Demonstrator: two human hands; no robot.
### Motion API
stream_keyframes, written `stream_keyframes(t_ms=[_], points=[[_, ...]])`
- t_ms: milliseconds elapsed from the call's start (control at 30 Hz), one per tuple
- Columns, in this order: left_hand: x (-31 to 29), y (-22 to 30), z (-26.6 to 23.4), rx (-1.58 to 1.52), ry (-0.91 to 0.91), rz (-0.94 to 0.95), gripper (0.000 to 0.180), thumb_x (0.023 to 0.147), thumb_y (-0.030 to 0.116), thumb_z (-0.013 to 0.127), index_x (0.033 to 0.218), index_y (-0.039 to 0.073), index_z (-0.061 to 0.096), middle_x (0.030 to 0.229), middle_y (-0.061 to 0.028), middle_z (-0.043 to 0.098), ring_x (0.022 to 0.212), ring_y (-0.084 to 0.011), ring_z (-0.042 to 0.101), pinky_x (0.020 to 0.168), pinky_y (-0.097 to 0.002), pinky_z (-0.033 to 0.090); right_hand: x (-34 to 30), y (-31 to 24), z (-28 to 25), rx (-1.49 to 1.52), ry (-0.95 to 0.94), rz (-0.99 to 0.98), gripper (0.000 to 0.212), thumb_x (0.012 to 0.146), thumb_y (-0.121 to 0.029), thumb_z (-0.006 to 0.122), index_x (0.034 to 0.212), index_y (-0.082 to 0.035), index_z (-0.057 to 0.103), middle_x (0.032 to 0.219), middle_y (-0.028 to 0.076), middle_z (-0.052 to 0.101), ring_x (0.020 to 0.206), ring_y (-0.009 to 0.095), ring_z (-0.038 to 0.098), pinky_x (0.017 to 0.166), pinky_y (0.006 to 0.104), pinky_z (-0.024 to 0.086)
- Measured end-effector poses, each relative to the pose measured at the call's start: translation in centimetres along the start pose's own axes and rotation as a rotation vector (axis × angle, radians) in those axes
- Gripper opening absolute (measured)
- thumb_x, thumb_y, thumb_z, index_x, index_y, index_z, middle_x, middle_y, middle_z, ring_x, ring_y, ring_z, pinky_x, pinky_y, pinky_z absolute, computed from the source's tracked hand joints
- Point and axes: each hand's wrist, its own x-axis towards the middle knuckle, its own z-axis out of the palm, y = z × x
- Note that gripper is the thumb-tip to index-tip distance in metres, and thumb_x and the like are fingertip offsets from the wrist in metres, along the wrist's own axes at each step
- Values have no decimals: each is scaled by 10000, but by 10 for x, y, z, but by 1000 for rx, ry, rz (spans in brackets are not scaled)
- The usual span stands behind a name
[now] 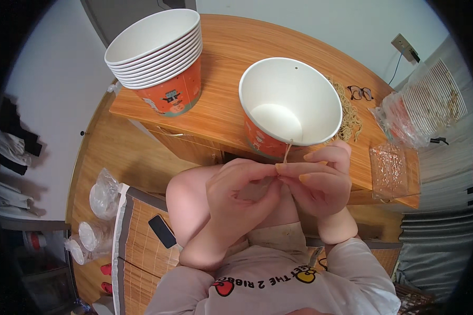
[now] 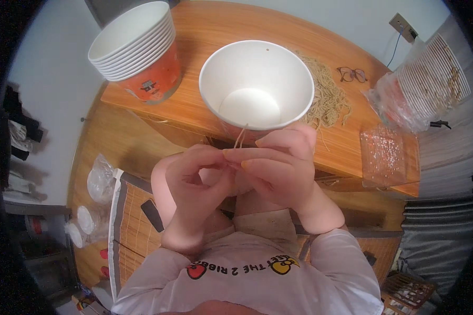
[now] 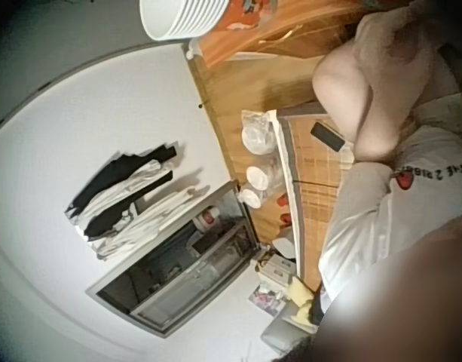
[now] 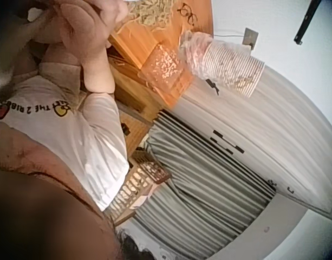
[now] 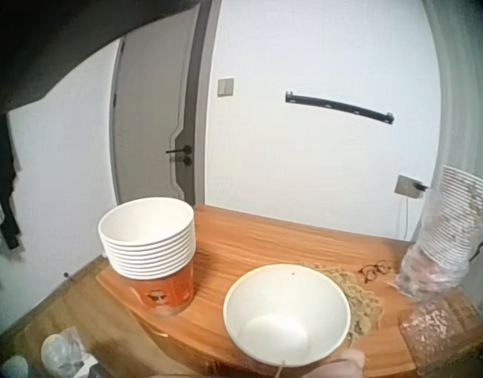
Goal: Threading string handles through holes in paper buckets and stacking them into plastic bags for packaging.
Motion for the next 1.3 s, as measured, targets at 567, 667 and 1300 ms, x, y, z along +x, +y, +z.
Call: stream_keyframes(t_ms=[567,667,1300], points=[[0,3,1,125,33,117,275,675,-39,773,937,31,729,861,-69,723,769,-205,673,670,-289,541,-13,-3,-4,18,40,41,513,789,-85,779,975,-142,304,837,18,742,684,160,423,717,341,334],[-1,2,2,127,24,144,273,680,-50,765,939,27,729,877,-72,728,777,-203,678,676,-289,549,-17,-1,1,34,134,47,379,693,-132,821,671,-153,444,928,-52,748,722,129,455,688,303,320],[-5,0,8,3,23,-21,163,728,-43,726,881,15,712,787,-94,702,719,-206,671,645,-294,523,-17,-4,1,-47,114,43,175,656,-141,800,804,-130,707,922,-81,725,788,134,517,743,317,366]])
